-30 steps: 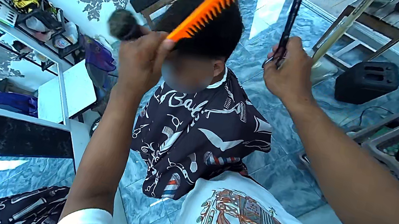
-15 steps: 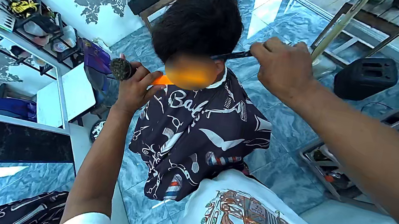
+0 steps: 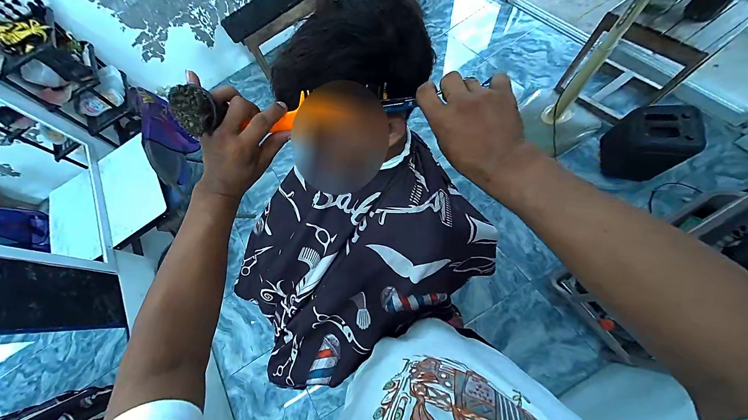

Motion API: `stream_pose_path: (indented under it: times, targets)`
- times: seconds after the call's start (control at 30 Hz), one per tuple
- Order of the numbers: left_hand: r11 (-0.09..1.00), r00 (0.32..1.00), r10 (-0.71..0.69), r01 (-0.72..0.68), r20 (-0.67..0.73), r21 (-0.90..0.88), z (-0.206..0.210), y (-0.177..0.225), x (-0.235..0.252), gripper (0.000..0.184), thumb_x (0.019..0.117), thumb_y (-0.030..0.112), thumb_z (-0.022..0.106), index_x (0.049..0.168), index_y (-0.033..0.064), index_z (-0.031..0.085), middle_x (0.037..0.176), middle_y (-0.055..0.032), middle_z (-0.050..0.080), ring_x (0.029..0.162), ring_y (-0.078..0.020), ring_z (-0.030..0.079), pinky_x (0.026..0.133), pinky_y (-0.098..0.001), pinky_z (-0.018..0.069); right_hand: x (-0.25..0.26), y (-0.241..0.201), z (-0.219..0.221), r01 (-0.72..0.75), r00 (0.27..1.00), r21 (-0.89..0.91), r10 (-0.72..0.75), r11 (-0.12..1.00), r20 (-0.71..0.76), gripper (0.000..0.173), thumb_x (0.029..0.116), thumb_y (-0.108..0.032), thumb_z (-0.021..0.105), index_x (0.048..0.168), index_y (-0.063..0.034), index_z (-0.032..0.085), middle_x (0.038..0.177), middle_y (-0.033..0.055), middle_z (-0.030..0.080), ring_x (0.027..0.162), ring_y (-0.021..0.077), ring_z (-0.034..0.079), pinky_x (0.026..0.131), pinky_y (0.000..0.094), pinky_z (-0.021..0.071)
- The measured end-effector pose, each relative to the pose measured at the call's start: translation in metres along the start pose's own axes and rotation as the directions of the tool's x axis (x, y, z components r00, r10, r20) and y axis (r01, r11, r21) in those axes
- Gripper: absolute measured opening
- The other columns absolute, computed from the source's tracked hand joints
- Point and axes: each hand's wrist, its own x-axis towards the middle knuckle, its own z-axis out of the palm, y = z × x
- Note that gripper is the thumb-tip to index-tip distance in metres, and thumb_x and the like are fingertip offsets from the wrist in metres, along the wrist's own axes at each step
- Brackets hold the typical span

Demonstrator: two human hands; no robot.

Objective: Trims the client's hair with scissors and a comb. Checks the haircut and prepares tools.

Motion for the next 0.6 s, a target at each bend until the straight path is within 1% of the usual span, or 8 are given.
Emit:
stream_pose_path:
  times: [0.07, 0.2, 0.27, 0.33, 0.4, 0.47, 0.53, 0.6]
  targets:
    - [1.000, 1.000, -0.006, 0.006, 0.000, -0.003, -0.0003, 0.0002, -0.0001, 0.037, 0.1002, 0.045, 0.066, 0.124, 0.0175, 0.072, 0.089, -0.0134, 0.059, 0.101, -0.0325, 0.060, 0.115, -0.0600, 0.0275, -0.0016, 0.0010, 0.0025, -0.005, 1.000, 0.010, 0.005, 1.000, -0.017, 0.025, 0.1014, 0.003, 0.047, 0.125, 0.0012, 0.057, 0.106, 0.0290, 0.062, 0.091, 0.0489, 0.066, 0.071, 0.0624, 0.0490]
    - [1.000, 1.000, -0.018, 0.018, 0.009, -0.007, -0.0006, 0.0015, -0.0005, 0.038, 0.1000, 0.046, 0.066, 0.124, 0.0171, 0.071, 0.089, -0.0134, 0.059, 0.101, -0.0324, 0.060, 0.115, -0.0616, 0.0267, -0.0014, -0.0015, -0.0003, -0.032, 0.999, 0.007, 0.032, 0.999, 0.003, 0.028, 0.0995, 0.003, 0.049, 0.126, -0.0008, 0.056, 0.113, 0.0296, 0.059, 0.101, 0.0511, 0.063, 0.076, 0.0650, 0.0481]
    - [1.000, 1.000, -0.019, 0.019, 0.014, -0.009, -0.0016, 0.0024, -0.0001, 0.037, 0.1002, 0.046, 0.066, 0.124, 0.0174, 0.071, 0.090, -0.0134, 0.059, 0.101, -0.0326, 0.060, 0.115, -0.0622, 0.0260, -0.0008, -0.0020, -0.0006, -0.027, 1.000, 0.009, 0.027, 1.000, -0.006, 0.025, 0.1006, 0.004, 0.048, 0.124, 0.0009, 0.056, 0.108, 0.0293, 0.061, 0.095, 0.0496, 0.065, 0.074, 0.0625, 0.0485]
    - [1.000, 1.000, -0.021, 0.021, 0.007, -0.006, -0.0030, 0.0035, 0.0007, 0.037, 0.1000, 0.045, 0.066, 0.124, 0.0179, 0.072, 0.088, -0.0131, 0.060, 0.101, -0.0324, 0.061, 0.113, -0.0608, 0.0299, -0.0010, -0.0006, 0.0001, -0.017, 0.999, 0.024, 0.017, 1.000, -0.028, 0.022, 0.1003, 0.004, 0.048, 0.119, 0.0018, 0.058, 0.103, 0.0279, 0.063, 0.089, 0.0474, 0.067, 0.071, 0.0609, 0.0489]
    - [1.000, 1.000, -0.019, 0.019, 0.004, -0.012, -0.0036, 0.0039, 0.0004, 0.037, 0.1001, 0.045, 0.066, 0.125, 0.0178, 0.072, 0.088, -0.0132, 0.059, 0.101, -0.0326, 0.061, 0.113, -0.0604, 0.0304, -0.0018, 0.0001, 0.0002, -0.019, 0.999, 0.035, 0.020, 0.999, -0.028, 0.023, 0.0988, 0.004, 0.049, 0.120, 0.0008, 0.059, 0.105, 0.0272, 0.063, 0.091, 0.0470, 0.067, 0.072, 0.0616, 0.0487]
    - [1.000, 1.000, -0.013, 0.013, -0.001, -0.012, -0.0031, 0.0039, 0.0004, 0.038, 0.1000, 0.044, 0.066, 0.126, 0.0176, 0.071, 0.089, -0.0136, 0.059, 0.101, -0.0323, 0.060, 0.111, -0.0576, 0.0325, -0.0018, -0.0016, -0.0017, -0.025, 1.000, 0.028, 0.025, 0.999, -0.009, 0.028, 0.0977, 0.004, 0.050, 0.124, 0.0002, 0.057, 0.109, 0.0279, 0.061, 0.095, 0.0481, 0.065, 0.075, 0.0625, 0.0483]
    - [1.000, 1.000, -0.009, 0.009, -0.002, -0.011, -0.0033, 0.0043, 0.0010, 0.037, 0.0998, 0.043, 0.067, 0.126, 0.0168, 0.071, 0.088, -0.0143, 0.060, 0.100, -0.0326, 0.061, 0.110, -0.0556, 0.0354, -0.0014, -0.0034, -0.0024, -0.015, 1.000, 0.018, 0.015, 1.000, -0.010, 0.025, 0.0988, 0.005, 0.049, 0.123, 0.0012, 0.058, 0.105, 0.0275, 0.062, 0.092, 0.0470, 0.066, 0.072, 0.0604, 0.0489]
    - [1.000, 1.000, -0.022, 0.022, 0.010, -0.020, -0.0053, 0.0046, 0.0004, 0.038, 0.0995, 0.044, 0.068, 0.126, 0.0168, 0.071, 0.088, -0.0139, 0.059, 0.098, -0.0327, 0.061, 0.110, -0.0577, 0.0343, -0.0048, -0.0036, -0.0026, -0.030, 0.999, 0.058, 0.031, 0.998, -0.020, 0.023, 0.0978, 0.004, 0.051, 0.119, 0.0008, 0.059, 0.103, 0.0262, 0.063, 0.088, 0.0454, 0.067, 0.069, 0.0586, 0.0487]
